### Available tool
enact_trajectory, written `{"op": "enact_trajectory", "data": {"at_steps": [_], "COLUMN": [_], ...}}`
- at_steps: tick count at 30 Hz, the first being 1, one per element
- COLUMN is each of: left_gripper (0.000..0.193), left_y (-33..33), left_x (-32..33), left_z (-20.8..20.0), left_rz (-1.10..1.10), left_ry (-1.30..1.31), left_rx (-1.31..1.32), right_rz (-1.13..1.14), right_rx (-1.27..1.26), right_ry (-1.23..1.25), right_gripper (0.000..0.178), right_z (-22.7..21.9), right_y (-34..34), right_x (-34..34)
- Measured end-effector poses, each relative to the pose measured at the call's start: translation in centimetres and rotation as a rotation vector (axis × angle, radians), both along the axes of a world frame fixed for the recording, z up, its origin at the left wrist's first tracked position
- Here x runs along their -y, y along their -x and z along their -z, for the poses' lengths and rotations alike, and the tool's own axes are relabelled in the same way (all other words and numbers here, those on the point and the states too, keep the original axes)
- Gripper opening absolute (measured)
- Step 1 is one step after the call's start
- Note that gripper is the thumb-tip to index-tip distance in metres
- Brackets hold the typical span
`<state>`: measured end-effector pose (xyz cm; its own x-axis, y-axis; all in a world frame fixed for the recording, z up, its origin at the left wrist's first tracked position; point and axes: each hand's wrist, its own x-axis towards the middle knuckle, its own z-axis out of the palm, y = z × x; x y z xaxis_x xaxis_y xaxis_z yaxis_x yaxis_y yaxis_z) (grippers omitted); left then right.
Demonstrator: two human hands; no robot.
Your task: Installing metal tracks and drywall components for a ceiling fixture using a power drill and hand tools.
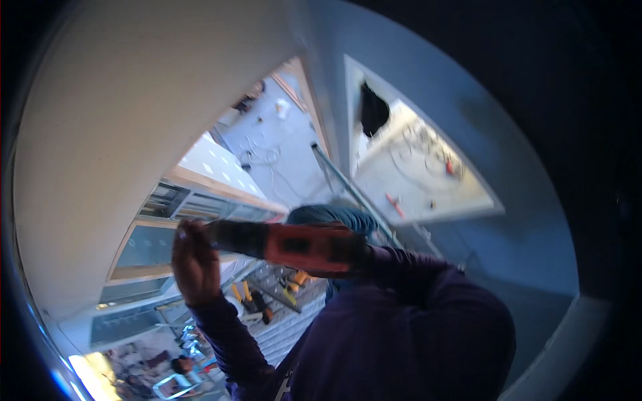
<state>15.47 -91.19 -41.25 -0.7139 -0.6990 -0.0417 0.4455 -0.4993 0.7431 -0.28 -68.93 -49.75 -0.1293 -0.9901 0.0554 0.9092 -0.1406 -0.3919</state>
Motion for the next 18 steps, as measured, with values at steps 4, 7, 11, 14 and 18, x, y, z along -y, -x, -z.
{"op": "enact_trajectory", "data": {"at_steps": [4, 7, 11, 14, 18], "left_gripper": [0.013, 0.012, 0.014, 0.019, 0.011], "left_y": [-4.3, -6.7, -7.0, -7.4, -3.4], "left_x": [-0.2, -0.5, -1.8, -3.1, -4.0], "left_z": [1.0, 1.9, 1.9, 0.7, -1.7], "left_rz": [0.016, 0.068, -0.016, -0.082, -0.093], "left_ry": [-0.015, -0.064, -0.053, -0.003, 0.090], "left_rx": [0.065, 0.063, 0.091, 0.078, 0.002], "right_rz": [0.525, 0.496, 0.322, 0.018, 0.306], "right_rx": [-1.099, -1.117, -0.875, -0.459, -0.741], "right_ry": [0.304, 0.261, 0.197, 0.244, 0.241], "right_gripper": [0.062, 0.066, 0.068, 0.067, 0.065], "right_z": [2.4, 3.2, 3.1, 3.0, 1.9], "right_y": [-1.7, -3.7, -3.5, -3.8, -2.5], "right_x": [2.0, 1.4, 0.7, 0.5, 0.1]}}
